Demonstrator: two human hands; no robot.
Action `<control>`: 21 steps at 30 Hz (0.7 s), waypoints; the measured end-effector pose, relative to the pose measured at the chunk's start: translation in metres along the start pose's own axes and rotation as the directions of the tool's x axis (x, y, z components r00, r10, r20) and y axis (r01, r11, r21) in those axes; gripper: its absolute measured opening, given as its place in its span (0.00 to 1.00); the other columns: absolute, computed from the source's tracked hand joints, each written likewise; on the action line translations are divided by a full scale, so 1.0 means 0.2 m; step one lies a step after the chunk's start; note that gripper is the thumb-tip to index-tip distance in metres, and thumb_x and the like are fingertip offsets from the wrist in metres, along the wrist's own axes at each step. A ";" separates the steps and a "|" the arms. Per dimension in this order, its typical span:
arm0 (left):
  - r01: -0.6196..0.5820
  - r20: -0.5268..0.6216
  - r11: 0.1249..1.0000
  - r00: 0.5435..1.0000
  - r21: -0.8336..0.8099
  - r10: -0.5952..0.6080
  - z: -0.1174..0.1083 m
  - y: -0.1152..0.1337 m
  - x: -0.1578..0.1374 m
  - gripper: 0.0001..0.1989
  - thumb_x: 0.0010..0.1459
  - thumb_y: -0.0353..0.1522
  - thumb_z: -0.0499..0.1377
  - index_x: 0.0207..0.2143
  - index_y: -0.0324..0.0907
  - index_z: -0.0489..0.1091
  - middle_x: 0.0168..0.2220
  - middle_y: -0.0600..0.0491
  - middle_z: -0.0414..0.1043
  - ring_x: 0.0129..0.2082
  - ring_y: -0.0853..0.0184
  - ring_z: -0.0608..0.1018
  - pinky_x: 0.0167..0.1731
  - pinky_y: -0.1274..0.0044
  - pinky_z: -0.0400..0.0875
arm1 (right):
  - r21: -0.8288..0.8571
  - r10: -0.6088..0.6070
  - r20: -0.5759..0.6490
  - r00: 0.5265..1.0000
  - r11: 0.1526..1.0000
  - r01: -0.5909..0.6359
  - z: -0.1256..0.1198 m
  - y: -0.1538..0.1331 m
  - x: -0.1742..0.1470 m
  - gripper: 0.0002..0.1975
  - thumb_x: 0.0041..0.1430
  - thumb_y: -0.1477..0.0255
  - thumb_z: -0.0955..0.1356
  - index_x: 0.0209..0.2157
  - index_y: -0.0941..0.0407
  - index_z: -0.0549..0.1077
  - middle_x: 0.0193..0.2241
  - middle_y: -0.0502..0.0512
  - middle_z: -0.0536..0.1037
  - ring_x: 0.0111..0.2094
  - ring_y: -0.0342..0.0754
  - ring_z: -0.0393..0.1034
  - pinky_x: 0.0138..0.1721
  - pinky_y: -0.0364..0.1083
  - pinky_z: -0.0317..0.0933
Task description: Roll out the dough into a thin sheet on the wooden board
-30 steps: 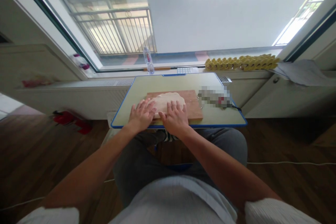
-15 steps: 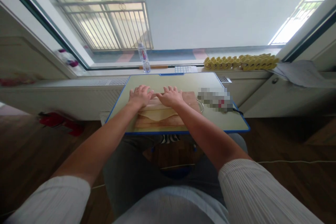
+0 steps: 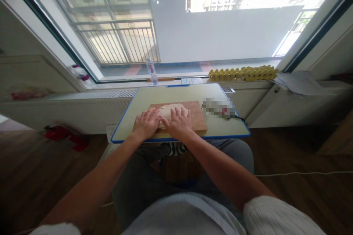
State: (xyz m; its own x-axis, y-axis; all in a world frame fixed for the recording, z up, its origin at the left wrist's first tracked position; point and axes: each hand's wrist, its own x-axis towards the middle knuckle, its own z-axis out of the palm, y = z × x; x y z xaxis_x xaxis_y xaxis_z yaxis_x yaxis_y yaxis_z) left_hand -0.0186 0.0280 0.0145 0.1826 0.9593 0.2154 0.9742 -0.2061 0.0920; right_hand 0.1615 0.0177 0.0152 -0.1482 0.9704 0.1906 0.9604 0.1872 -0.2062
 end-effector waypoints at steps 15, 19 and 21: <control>-0.283 -0.266 0.953 0.932 -0.108 0.246 -0.04 0.05 -0.24 0.13 0.67 0.38 0.60 0.53 0.48 0.73 0.55 0.47 0.78 0.58 0.55 0.75 0.65 0.57 0.58 | 0.158 -0.258 -0.303 0.917 0.936 0.315 -0.01 0.22 -0.23 0.13 0.70 0.62 0.68 0.53 0.50 0.76 0.56 0.55 0.79 0.66 0.56 0.61 0.70 0.59 0.40; -0.253 -0.207 0.952 0.954 -0.171 0.217 -0.04 0.15 0.00 0.11 0.65 0.39 0.63 0.49 0.48 0.74 0.53 0.50 0.78 0.57 0.56 0.74 0.63 0.60 0.61 | 0.120 -0.228 -0.239 0.944 0.958 0.262 -0.10 0.38 -0.02 0.15 0.65 0.58 0.72 0.48 0.51 0.79 0.54 0.57 0.79 0.61 0.59 0.64 0.64 0.59 0.51; -0.242 -0.141 0.952 0.966 -0.187 0.218 -0.01 0.19 0.12 0.11 0.66 0.40 0.62 0.47 0.47 0.74 0.53 0.50 0.78 0.56 0.57 0.75 0.62 0.61 0.61 | 0.092 -0.193 -0.144 0.970 0.974 0.208 -0.13 0.45 0.10 0.16 0.63 0.55 0.72 0.46 0.51 0.80 0.54 0.58 0.79 0.60 0.59 0.65 0.63 0.59 0.52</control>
State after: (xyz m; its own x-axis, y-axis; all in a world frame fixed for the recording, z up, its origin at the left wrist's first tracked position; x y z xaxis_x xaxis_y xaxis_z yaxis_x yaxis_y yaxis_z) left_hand 0.0232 0.0428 0.0246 0.3700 0.8543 0.3651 0.8583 -0.4648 0.2176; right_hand 0.2506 0.0494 0.0245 -0.2954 0.8835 0.3634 0.8827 0.3979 -0.2499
